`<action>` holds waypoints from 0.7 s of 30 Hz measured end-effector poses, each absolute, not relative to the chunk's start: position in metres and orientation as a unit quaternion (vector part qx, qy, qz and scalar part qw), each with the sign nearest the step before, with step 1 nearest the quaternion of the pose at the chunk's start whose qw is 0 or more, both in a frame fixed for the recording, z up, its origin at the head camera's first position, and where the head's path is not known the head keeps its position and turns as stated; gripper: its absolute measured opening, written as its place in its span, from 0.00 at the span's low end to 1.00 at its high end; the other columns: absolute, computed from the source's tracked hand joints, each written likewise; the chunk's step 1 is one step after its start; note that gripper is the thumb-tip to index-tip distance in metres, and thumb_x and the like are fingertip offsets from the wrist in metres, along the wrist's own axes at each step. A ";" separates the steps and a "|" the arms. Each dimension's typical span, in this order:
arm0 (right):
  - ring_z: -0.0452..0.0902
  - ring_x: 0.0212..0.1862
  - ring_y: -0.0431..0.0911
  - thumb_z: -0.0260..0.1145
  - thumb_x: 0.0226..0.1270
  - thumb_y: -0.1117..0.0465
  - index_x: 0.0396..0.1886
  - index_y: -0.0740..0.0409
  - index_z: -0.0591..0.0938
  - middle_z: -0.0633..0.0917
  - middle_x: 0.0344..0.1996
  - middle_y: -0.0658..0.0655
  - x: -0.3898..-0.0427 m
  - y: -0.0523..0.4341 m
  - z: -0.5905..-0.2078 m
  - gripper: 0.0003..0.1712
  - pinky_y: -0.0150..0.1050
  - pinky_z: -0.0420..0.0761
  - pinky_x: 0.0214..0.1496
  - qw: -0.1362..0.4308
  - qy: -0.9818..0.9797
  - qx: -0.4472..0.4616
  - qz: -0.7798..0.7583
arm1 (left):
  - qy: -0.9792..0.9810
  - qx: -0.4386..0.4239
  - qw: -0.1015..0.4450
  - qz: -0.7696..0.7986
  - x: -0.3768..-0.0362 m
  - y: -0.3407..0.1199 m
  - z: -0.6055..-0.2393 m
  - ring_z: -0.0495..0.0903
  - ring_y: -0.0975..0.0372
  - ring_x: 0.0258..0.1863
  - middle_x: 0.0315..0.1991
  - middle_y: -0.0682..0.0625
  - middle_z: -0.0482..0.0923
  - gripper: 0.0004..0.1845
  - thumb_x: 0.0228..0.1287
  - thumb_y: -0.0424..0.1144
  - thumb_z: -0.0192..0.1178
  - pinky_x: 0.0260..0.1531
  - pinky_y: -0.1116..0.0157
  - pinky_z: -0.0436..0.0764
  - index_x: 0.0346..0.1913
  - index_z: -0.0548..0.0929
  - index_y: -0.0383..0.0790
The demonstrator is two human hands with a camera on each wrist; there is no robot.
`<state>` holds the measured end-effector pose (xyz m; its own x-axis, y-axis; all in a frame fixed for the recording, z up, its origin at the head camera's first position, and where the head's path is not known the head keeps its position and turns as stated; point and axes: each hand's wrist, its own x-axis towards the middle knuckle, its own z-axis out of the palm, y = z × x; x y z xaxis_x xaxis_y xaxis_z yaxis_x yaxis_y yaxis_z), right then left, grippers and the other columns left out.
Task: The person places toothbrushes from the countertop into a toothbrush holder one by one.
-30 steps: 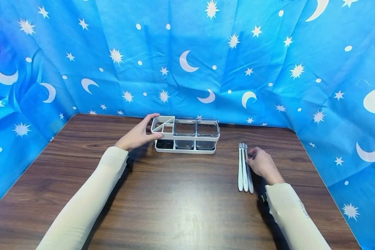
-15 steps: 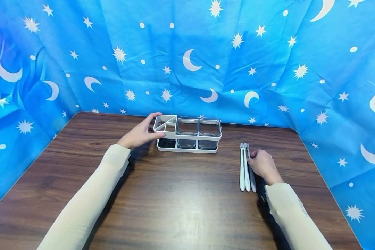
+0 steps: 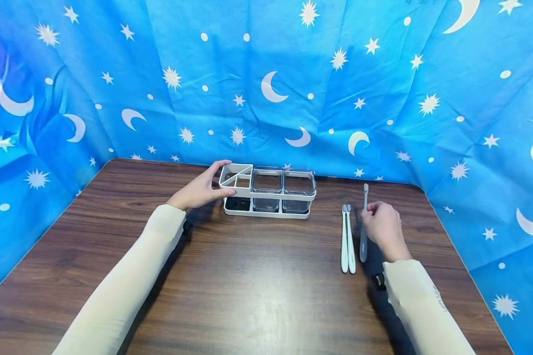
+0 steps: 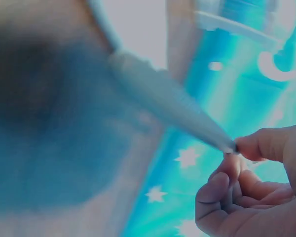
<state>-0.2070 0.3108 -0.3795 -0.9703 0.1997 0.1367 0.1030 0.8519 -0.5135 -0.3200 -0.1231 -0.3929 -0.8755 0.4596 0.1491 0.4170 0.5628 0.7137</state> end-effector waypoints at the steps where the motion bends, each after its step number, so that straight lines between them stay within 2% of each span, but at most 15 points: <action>1: 0.73 0.32 0.55 0.55 0.68 0.63 0.42 0.73 0.77 0.78 0.32 0.66 -0.206 0.308 -0.374 0.14 0.44 0.72 0.30 0.106 -0.955 -0.078 0.264 | 0.883 0.248 0.027 0.399 -0.320 -0.124 -0.393 0.72 0.55 0.45 0.64 0.48 0.60 0.49 0.50 0.67 0.62 0.45 0.55 0.72 0.72 0.52 0.59; 4: 0.72 0.32 0.55 0.54 0.70 0.62 0.43 0.73 0.77 0.77 0.32 0.65 -0.204 0.298 -0.358 0.15 0.43 0.70 0.30 0.147 -0.946 -0.070 0.280 | 0.881 0.249 0.024 0.403 -0.319 -0.126 -0.393 0.72 0.55 0.46 0.64 0.48 0.60 0.48 0.51 0.66 0.63 0.46 0.55 0.72 0.72 0.52 0.59; 8: 0.70 0.33 0.54 0.54 0.73 0.57 0.45 0.70 0.78 0.77 0.33 0.64 -0.200 0.284 -0.338 0.18 0.37 0.70 0.29 0.189 -0.932 -0.056 0.303 | 0.884 0.246 0.025 0.397 -0.317 -0.126 -0.393 0.70 0.54 0.47 0.66 0.48 0.58 0.47 0.52 0.66 0.62 0.48 0.54 0.71 0.72 0.51 0.59; 11: 0.70 0.34 0.52 0.55 0.72 0.55 0.46 0.68 0.78 0.78 0.34 0.63 -0.196 0.270 -0.326 0.18 0.32 0.69 0.28 0.218 -0.923 -0.043 0.316 | 0.888 0.243 0.025 0.390 -0.316 -0.125 -0.393 0.69 0.55 0.48 0.66 0.49 0.57 0.48 0.52 0.66 0.62 0.49 0.54 0.70 0.72 0.51 0.58; 15: 0.69 0.33 0.48 0.56 0.72 0.54 0.45 0.66 0.79 0.79 0.34 0.61 -0.192 0.252 -0.313 0.17 0.29 0.67 0.29 0.257 -0.905 -0.020 0.339 | 0.889 0.244 0.023 0.386 -0.315 -0.124 -0.393 0.69 0.55 0.48 0.66 0.49 0.57 0.48 0.52 0.66 0.62 0.49 0.54 0.70 0.72 0.50 0.58; 21: 0.68 0.30 0.45 0.60 0.69 0.57 0.40 0.64 0.81 0.80 0.30 0.57 -0.192 0.230 -0.297 0.13 0.30 0.66 0.29 0.316 -0.873 0.039 0.371 | 0.887 0.246 0.028 0.390 -0.316 -0.124 -0.392 0.72 0.55 0.40 0.63 0.49 0.59 0.49 0.51 0.68 0.61 0.42 0.56 0.72 0.72 0.49 0.60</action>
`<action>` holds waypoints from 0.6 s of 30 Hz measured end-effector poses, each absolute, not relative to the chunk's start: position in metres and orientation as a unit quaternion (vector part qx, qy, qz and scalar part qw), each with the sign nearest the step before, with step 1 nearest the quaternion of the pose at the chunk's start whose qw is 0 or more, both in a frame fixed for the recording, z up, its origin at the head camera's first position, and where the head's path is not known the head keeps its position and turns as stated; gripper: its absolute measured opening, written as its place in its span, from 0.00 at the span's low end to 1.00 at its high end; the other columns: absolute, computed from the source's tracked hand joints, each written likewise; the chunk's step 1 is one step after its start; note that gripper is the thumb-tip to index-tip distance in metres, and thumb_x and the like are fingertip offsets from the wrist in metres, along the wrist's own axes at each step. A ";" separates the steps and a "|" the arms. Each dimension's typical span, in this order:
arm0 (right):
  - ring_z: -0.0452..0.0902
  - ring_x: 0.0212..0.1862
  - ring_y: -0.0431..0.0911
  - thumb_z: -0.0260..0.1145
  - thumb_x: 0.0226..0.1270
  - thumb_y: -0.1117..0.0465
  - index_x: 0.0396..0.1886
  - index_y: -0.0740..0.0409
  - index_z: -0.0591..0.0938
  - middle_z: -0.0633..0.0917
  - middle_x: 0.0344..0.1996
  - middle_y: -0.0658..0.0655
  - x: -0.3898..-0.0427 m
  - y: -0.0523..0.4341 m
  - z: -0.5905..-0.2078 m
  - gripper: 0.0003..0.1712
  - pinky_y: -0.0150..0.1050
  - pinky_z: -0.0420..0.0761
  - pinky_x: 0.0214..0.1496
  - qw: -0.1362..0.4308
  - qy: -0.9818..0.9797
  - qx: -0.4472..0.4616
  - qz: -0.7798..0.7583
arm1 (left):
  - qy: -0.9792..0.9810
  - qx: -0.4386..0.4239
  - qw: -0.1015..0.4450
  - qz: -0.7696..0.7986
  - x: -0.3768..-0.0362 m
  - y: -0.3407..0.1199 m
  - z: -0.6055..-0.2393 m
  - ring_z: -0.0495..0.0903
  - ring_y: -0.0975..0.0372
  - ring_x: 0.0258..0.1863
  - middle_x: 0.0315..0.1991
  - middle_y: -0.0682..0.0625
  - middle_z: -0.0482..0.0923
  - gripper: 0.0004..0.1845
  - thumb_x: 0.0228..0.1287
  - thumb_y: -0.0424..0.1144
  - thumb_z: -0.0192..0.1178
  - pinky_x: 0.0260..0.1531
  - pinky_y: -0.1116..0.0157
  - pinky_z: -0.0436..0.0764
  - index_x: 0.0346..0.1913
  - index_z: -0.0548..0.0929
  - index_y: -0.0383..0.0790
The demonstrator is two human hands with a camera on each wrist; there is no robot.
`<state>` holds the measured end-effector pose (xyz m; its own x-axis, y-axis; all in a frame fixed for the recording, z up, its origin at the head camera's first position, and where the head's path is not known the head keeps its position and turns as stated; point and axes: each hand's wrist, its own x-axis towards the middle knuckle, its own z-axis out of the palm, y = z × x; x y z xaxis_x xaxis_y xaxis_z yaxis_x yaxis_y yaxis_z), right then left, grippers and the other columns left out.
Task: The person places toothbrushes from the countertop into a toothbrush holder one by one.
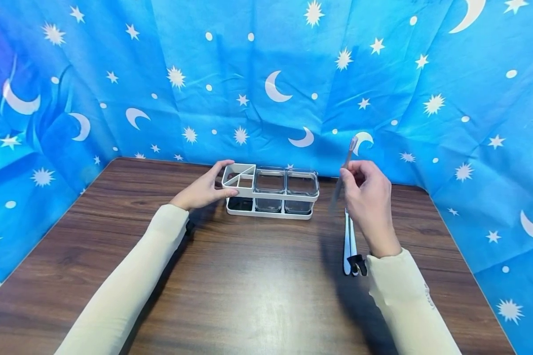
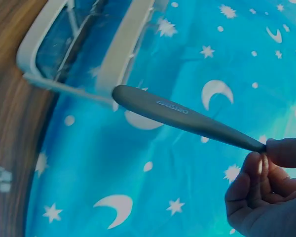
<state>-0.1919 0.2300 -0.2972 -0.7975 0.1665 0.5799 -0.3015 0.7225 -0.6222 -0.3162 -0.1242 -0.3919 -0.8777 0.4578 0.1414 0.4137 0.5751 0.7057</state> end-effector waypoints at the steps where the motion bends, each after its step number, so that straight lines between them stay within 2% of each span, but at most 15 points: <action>1: 0.69 0.30 0.44 0.60 0.69 0.57 0.40 0.64 0.81 0.81 0.31 0.56 -0.193 0.227 -0.295 0.13 0.30 0.66 0.29 0.324 -0.866 0.048 0.377 | 0.887 0.245 0.029 0.391 -0.316 -0.124 -0.392 0.72 0.55 0.38 0.61 0.49 0.60 0.49 0.51 0.68 0.61 0.40 0.57 0.72 0.72 0.49 0.60; 7: 0.71 0.33 0.42 0.60 0.70 0.58 0.40 0.65 0.80 0.81 0.37 0.53 -0.199 0.204 -0.289 0.13 0.31 0.68 0.33 0.336 -0.840 0.097 0.414 | 0.889 0.247 0.027 0.385 -0.317 -0.125 -0.392 0.71 0.55 0.32 0.58 0.48 0.62 0.49 0.52 0.67 0.61 0.34 0.59 0.72 0.72 0.49 0.59; 11: 0.71 0.34 0.41 0.60 0.70 0.57 0.40 0.63 0.81 0.80 0.34 0.51 -0.204 0.189 -0.288 0.13 0.32 0.69 0.33 0.330 -0.837 0.120 0.419 | 0.888 0.249 0.029 0.385 -0.315 -0.123 -0.391 0.72 0.55 0.32 0.58 0.47 0.62 0.49 0.53 0.65 0.61 0.34 0.59 0.73 0.73 0.49 0.57; 18: 0.70 0.34 0.40 0.63 0.67 0.62 0.40 0.63 0.82 0.80 0.33 0.51 -0.209 0.161 -0.296 0.08 0.31 0.69 0.33 0.341 -0.805 0.190 0.448 | 0.885 0.255 0.031 0.389 -0.314 -0.124 -0.391 0.71 0.55 0.41 0.62 0.48 0.59 0.49 0.55 0.64 0.62 0.41 0.57 0.71 0.73 0.48 0.53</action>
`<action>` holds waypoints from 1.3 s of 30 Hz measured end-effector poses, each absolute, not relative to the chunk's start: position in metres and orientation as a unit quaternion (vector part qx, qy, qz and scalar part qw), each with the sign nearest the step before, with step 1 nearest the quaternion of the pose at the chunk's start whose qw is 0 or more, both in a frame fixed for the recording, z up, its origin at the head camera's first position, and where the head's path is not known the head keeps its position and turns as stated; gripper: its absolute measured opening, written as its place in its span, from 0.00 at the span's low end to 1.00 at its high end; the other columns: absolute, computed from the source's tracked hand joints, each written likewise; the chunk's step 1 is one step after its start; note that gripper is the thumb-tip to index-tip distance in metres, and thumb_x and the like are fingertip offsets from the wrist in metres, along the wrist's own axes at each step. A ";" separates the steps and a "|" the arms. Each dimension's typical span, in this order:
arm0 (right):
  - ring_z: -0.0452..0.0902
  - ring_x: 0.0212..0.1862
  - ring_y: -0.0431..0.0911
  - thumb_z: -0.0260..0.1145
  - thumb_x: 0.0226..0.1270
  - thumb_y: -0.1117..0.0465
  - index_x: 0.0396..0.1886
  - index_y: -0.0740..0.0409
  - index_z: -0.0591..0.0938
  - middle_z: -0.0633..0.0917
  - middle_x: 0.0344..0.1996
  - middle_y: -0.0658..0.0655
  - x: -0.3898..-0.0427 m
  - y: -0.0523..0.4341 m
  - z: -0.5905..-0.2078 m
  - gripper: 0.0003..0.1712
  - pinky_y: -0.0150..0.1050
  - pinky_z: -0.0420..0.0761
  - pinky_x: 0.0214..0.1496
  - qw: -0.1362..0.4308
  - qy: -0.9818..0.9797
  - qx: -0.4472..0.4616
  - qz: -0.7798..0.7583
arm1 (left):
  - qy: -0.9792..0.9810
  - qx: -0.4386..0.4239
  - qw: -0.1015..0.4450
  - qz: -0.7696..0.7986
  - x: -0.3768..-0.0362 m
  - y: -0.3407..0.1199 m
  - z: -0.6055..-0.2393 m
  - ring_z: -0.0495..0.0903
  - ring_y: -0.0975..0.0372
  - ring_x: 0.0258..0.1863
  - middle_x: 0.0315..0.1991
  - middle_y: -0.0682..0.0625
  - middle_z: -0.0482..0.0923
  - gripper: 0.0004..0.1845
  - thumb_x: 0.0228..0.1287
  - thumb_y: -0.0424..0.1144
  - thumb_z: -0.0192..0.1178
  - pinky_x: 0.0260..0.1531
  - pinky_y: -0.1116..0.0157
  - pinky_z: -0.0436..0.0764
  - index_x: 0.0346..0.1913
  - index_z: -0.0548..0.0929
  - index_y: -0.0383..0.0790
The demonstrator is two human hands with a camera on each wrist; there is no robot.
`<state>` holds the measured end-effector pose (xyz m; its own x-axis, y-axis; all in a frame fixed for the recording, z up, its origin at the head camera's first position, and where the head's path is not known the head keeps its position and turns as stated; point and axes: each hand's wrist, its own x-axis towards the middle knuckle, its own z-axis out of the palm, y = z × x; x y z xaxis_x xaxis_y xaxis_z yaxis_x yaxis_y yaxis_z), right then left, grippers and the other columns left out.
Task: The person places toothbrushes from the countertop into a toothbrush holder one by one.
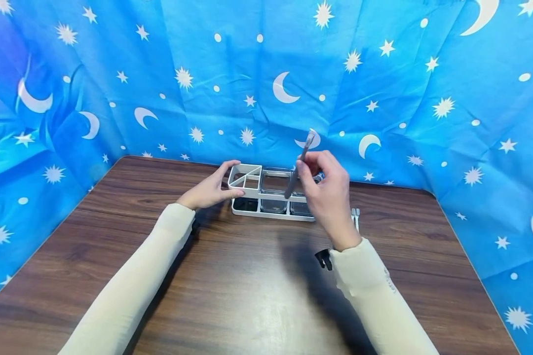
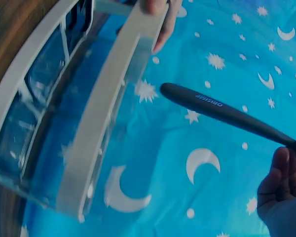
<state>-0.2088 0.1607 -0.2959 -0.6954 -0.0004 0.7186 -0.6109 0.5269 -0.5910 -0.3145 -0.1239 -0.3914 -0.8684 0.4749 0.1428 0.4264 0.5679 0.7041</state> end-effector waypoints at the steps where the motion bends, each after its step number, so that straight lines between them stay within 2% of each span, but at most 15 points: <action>1: 0.70 0.34 0.40 0.63 0.67 0.64 0.40 0.64 0.82 0.80 0.34 0.52 -0.210 0.157 -0.297 0.08 0.30 0.70 0.33 0.343 -0.799 0.199 0.452 | 0.884 0.258 0.030 0.390 -0.315 -0.124 -0.392 0.71 0.55 0.42 0.63 0.47 0.58 0.49 0.55 0.63 0.62 0.42 0.57 0.71 0.73 0.48 0.53; 5: 0.71 0.35 0.43 0.64 0.64 0.70 0.39 0.66 0.82 0.81 0.35 0.56 -0.214 0.141 -0.300 0.05 0.29 0.71 0.35 0.355 -0.775 0.231 0.469 | 0.881 0.268 0.027 0.389 -0.315 -0.125 -0.392 0.70 0.54 0.43 0.66 0.46 0.55 0.48 0.56 0.61 0.63 0.44 0.57 0.70 0.73 0.47 0.53; 8: 0.71 0.34 0.43 0.64 0.63 0.71 0.37 0.66 0.83 0.82 0.35 0.56 -0.218 0.131 -0.301 0.04 0.30 0.71 0.35 0.359 -0.764 0.258 0.470 | 0.882 0.270 0.023 0.386 -0.315 -0.124 -0.393 0.68 0.55 0.47 0.67 0.47 0.54 0.48 0.56 0.60 0.63 0.47 0.57 0.69 0.73 0.47 0.54; 14: 0.70 0.33 0.41 0.65 0.65 0.63 0.36 0.60 0.85 0.81 0.32 0.49 -0.229 0.116 -0.299 0.05 0.36 0.72 0.33 0.339 -0.773 0.295 0.448 | 0.884 0.262 0.026 0.387 -0.315 -0.123 -0.394 0.61 0.58 0.60 0.69 0.49 0.51 0.49 0.54 0.63 0.63 0.59 0.56 0.63 0.73 0.47 0.55; 17: 0.71 0.33 0.41 0.66 0.65 0.60 0.37 0.59 0.85 0.81 0.32 0.49 -0.234 0.111 -0.298 0.07 0.39 0.73 0.33 0.330 -0.782 0.299 0.436 | 0.886 0.254 0.031 0.387 -0.314 -0.122 -0.393 0.57 0.60 0.64 0.69 0.51 0.51 0.49 0.54 0.64 0.63 0.62 0.55 0.61 0.72 0.47 0.56; 28: 0.71 0.31 0.42 0.65 0.66 0.60 0.37 0.58 0.85 0.81 0.31 0.49 -0.245 0.092 -0.304 0.07 0.39 0.74 0.34 0.313 -0.794 0.303 0.424 | 0.886 0.266 0.026 0.379 -0.314 -0.124 -0.391 0.58 0.59 0.64 0.69 0.48 0.52 0.49 0.56 0.61 0.63 0.62 0.57 0.60 0.73 0.47 0.51; 39: 0.71 0.31 0.41 0.64 0.67 0.59 0.38 0.57 0.84 0.80 0.31 0.49 -0.254 0.084 -0.315 0.08 0.36 0.74 0.33 0.284 -0.819 0.296 0.401 | 0.884 0.266 0.037 0.382 -0.315 -0.126 -0.392 0.56 0.58 0.65 0.69 0.48 0.51 0.49 0.57 0.63 0.61 0.63 0.54 0.59 0.73 0.46 0.51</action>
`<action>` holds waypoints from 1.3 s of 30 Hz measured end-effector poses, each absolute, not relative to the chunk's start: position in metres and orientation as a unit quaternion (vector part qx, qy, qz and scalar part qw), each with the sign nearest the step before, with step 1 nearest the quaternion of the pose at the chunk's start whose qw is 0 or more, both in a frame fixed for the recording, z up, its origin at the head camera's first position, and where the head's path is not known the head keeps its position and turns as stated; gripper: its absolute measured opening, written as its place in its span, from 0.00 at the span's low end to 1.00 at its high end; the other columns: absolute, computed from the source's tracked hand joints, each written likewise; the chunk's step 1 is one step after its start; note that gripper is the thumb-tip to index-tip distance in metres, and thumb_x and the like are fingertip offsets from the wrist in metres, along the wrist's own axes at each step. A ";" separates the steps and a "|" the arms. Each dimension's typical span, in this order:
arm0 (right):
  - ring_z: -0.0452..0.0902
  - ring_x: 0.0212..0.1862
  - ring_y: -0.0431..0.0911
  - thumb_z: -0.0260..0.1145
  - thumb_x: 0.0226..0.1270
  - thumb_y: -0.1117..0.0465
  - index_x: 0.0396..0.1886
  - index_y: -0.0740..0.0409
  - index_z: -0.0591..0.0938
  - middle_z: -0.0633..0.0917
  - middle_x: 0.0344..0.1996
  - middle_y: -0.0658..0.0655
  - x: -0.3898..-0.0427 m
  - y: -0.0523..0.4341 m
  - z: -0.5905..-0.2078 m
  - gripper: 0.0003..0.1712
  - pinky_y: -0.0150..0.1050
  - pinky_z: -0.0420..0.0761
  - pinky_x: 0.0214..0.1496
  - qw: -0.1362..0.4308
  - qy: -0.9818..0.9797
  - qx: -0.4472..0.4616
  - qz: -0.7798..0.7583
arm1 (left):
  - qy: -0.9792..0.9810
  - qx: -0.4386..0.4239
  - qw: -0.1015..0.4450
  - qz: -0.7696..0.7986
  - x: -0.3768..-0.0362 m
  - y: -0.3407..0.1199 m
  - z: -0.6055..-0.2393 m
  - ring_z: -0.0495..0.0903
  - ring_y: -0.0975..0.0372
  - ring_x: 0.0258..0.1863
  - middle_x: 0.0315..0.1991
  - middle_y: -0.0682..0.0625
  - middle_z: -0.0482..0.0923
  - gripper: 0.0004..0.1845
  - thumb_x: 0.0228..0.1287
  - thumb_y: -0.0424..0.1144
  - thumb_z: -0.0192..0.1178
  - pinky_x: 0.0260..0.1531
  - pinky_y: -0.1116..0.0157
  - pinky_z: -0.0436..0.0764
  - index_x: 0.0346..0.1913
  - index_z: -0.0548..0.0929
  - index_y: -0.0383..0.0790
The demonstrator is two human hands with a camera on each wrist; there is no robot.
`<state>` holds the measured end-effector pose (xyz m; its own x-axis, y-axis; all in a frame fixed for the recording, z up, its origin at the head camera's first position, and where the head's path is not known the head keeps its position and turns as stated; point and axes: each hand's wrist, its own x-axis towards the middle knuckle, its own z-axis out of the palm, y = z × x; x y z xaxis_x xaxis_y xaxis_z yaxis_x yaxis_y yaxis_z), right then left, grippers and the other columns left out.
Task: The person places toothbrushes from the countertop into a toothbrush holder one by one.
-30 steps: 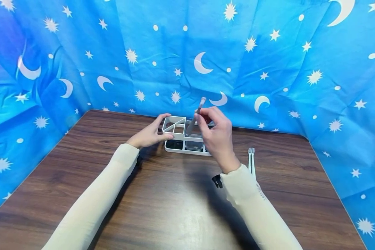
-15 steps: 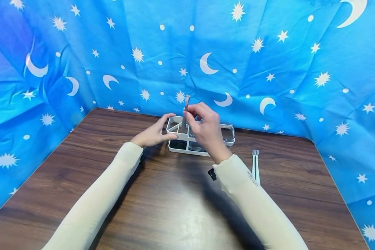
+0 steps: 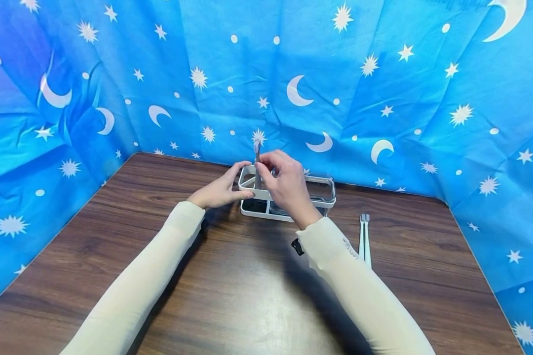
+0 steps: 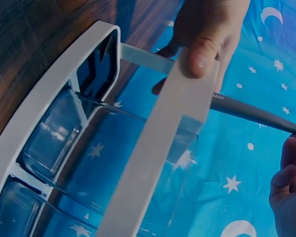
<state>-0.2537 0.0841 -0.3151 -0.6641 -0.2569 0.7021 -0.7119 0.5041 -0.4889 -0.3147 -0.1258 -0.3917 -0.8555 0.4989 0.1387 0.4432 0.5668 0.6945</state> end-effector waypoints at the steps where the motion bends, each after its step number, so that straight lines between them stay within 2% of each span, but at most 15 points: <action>1: 0.71 0.31 0.41 0.64 0.67 0.59 0.38 0.57 0.84 0.80 0.31 0.49 -0.254 0.084 -0.316 0.07 0.36 0.74 0.33 0.280 -0.822 0.295 0.400 | 0.884 0.268 0.036 0.381 -0.315 -0.126 -0.392 0.56 0.58 0.65 0.69 0.47 0.51 0.49 0.57 0.63 0.61 0.62 0.54 0.59 0.73 0.46 0.51; 8: 0.69 0.29 0.42 0.64 0.67 0.59 0.39 0.56 0.84 0.79 0.30 0.48 -0.256 0.082 -0.325 0.07 0.36 0.72 0.29 0.251 -0.836 0.288 0.395 | 0.884 0.267 0.040 0.381 -0.315 -0.126 -0.392 0.56 0.57 0.65 0.69 0.48 0.51 0.49 0.57 0.63 0.61 0.62 0.53 0.60 0.73 0.46 0.51; 18: 0.72 0.29 0.42 0.64 0.66 0.59 0.38 0.56 0.84 0.81 0.29 0.48 -0.260 0.084 -0.333 0.06 0.36 0.74 0.30 0.206 -0.849 0.281 0.398 | 0.884 0.273 0.040 0.376 -0.314 -0.126 -0.389 0.57 0.57 0.64 0.68 0.47 0.52 0.48 0.58 0.61 0.61 0.61 0.53 0.61 0.73 0.46 0.52; 26: 0.70 0.28 0.44 0.64 0.67 0.58 0.37 0.54 0.84 0.80 0.27 0.49 -0.264 0.084 -0.340 0.06 0.38 0.70 0.29 0.168 -0.868 0.275 0.378 | 0.886 0.268 0.046 0.376 -0.315 -0.126 -0.389 0.59 0.57 0.63 0.68 0.46 0.52 0.47 0.58 0.60 0.61 0.61 0.54 0.62 0.73 0.46 0.52; 39: 0.70 0.26 0.44 0.65 0.66 0.58 0.37 0.54 0.85 0.79 0.25 0.50 -0.266 0.085 -0.347 0.06 0.38 0.69 0.26 0.136 -0.884 0.263 0.362 | 0.885 0.271 0.043 0.376 -0.315 -0.125 -0.389 0.59 0.57 0.63 0.68 0.46 0.52 0.47 0.59 0.58 0.62 0.61 0.54 0.61 0.72 0.46 0.51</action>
<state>-0.2661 0.0851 -0.3474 -0.8250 -0.3665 0.4301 -0.5629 0.5998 -0.5687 -0.3149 -0.1251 -0.3894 -0.8499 0.5116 0.1267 0.4466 0.5715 0.6884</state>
